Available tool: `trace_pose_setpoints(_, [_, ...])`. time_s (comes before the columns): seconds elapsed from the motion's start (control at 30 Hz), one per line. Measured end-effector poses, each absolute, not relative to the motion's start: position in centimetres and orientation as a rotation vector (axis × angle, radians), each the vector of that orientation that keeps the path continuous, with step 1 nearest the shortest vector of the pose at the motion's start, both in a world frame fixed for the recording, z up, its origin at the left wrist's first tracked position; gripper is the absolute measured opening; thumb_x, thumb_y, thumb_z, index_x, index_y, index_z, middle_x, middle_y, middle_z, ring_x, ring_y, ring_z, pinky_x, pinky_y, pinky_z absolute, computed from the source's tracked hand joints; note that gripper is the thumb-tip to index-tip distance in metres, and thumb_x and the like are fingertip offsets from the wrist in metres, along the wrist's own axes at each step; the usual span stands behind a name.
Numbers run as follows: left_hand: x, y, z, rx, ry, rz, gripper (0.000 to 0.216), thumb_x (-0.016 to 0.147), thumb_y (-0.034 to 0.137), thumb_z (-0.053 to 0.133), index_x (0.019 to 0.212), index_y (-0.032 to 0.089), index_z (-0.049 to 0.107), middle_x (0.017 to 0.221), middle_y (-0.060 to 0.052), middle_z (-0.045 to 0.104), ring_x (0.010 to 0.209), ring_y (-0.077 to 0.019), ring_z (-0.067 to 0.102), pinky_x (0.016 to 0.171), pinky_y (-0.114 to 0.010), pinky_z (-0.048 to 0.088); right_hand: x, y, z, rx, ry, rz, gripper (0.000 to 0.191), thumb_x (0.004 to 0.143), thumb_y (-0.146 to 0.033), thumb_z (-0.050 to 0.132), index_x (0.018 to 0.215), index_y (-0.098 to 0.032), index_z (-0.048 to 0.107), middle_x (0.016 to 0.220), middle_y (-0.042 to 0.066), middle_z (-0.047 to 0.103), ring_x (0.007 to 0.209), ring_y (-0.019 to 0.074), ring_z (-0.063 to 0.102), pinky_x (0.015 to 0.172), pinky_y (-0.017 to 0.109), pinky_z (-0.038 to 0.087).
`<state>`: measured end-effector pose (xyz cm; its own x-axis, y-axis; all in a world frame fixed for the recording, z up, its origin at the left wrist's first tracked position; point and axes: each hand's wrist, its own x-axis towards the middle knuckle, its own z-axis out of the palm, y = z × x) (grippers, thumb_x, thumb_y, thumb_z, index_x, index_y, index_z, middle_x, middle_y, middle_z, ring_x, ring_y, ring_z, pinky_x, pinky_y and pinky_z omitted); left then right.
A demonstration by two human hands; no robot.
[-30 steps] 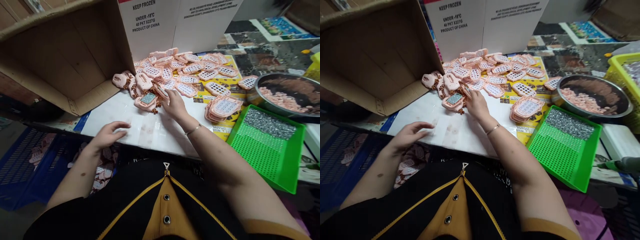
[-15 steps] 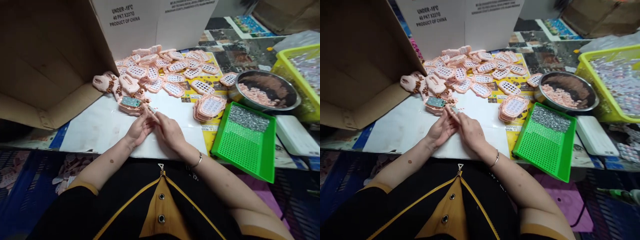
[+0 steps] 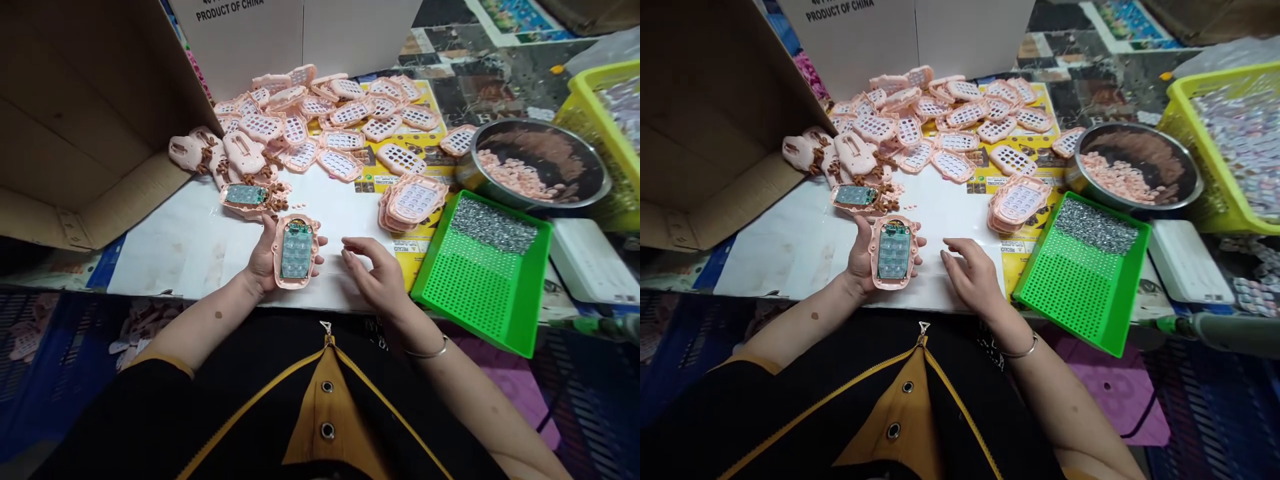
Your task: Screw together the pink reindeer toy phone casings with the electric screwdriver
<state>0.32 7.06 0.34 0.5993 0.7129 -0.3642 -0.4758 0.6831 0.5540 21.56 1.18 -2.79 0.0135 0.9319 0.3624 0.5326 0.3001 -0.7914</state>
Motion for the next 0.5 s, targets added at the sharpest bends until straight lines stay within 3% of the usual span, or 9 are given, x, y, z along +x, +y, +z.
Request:
trace_pose_setpoints(0.1, [-0.2,7.2,0.1,0.425,0.608,0.681,0.09,0.082,0.091,0.039,0.111,0.012,0.07,0.1,-0.017,0.078,0.072,-0.0279,0.077,0.06,-0.04,0.063,21.3,2.7,-2.3,-1.385,-1.603,0.682,0.024,0.093,-0.04,0.06,0.106,-0.024,0.073,0.101,0.009,0.079,0.09,0.0231,0.074,0.082,0.042,0.062])
trace_pose_setpoints(0.23, [-1.4,7.7,-0.1,0.399,0.659,0.688,0.073,0.093,0.077,0.041,0.106,0.012,0.07,0.099,-0.017,0.079,0.073,-0.0267,0.077,0.057,-0.037,0.063,19.7,7.5,-0.8,-1.432,-1.645,0.778,0.03,0.091,-0.04,0.06,0.108,-0.021,0.074,0.112,0.011,0.079,0.091,0.0228,0.073,0.085,0.042,0.061])
trace_pose_setpoints(0.5, [-2.5,7.9,-1.2,0.306,0.572,0.658,0.061,0.093,0.066,0.051,0.108,0.011,0.072,0.099,-0.015,0.078,0.071,-0.0244,0.076,0.057,-0.034,0.063,12.7,21.7,-0.7,-1.574,-1.789,0.696,0.035,0.088,-0.02,0.049,0.112,-0.014,0.074,0.117,0.015,0.077,0.109,0.03,0.07,0.101,0.052,0.054])
